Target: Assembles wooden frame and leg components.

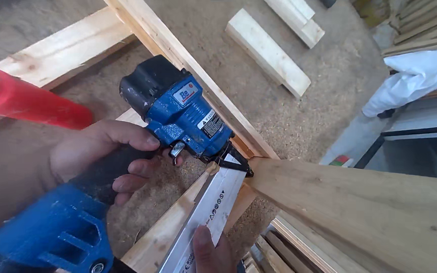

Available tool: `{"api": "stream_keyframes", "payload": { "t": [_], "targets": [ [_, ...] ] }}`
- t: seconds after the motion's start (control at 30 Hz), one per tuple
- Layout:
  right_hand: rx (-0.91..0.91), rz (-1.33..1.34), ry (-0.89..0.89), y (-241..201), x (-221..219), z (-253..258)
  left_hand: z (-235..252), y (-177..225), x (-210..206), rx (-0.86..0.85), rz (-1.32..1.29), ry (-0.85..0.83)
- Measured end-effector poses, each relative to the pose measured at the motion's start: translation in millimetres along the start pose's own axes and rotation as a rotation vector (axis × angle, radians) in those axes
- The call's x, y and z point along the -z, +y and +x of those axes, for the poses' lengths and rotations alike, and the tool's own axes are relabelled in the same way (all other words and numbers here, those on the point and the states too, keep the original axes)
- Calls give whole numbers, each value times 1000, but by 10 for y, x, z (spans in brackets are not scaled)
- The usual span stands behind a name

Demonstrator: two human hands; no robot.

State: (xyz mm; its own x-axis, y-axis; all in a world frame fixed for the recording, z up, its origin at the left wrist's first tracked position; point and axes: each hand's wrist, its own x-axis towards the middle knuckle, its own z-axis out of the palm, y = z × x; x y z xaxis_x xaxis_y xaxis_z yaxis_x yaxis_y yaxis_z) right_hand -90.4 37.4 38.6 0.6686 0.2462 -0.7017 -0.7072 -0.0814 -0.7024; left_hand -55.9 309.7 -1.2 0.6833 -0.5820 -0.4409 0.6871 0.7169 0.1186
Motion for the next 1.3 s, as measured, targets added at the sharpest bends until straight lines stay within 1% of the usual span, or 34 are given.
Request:
{"api": "stream_keyframes", "payload": {
  "t": [0.17, 0.23, 0.4, 0.57, 0.67, 0.9, 1.07, 1.17, 1.3],
  "targets": [
    [10, 22, -8, 29, -1, 7, 36, 21, 44, 7, 21, -39],
    [21, 32, -11, 38, -8, 6, 34, 33, 2, 17, 42, 2],
    [26, 39, 15, 70, -56, -10, 42, 62, 73, 56, -2, -4],
    [20, 30, 1, 69, -9, 36, 74, 59, 5, 29, 28, 12],
    [14, 22, -11, -15, 26, 52, 106, 57, -31, -1, 29, -22],
    [-13, 32, -7, -55, 96, 65, 116, 14, -64, 20, 21, 97],
    [-57, -4, 25, -175, 183, 110, 186, -57, 28, -25, -100, 6],
    [-66, 17, 33, -248, 219, 133, 234, -78, 30, -44, -121, -8],
    [-66, 38, 11, -246, 243, 136, 236, -73, -12, -46, -107, 19]
  ]
}}
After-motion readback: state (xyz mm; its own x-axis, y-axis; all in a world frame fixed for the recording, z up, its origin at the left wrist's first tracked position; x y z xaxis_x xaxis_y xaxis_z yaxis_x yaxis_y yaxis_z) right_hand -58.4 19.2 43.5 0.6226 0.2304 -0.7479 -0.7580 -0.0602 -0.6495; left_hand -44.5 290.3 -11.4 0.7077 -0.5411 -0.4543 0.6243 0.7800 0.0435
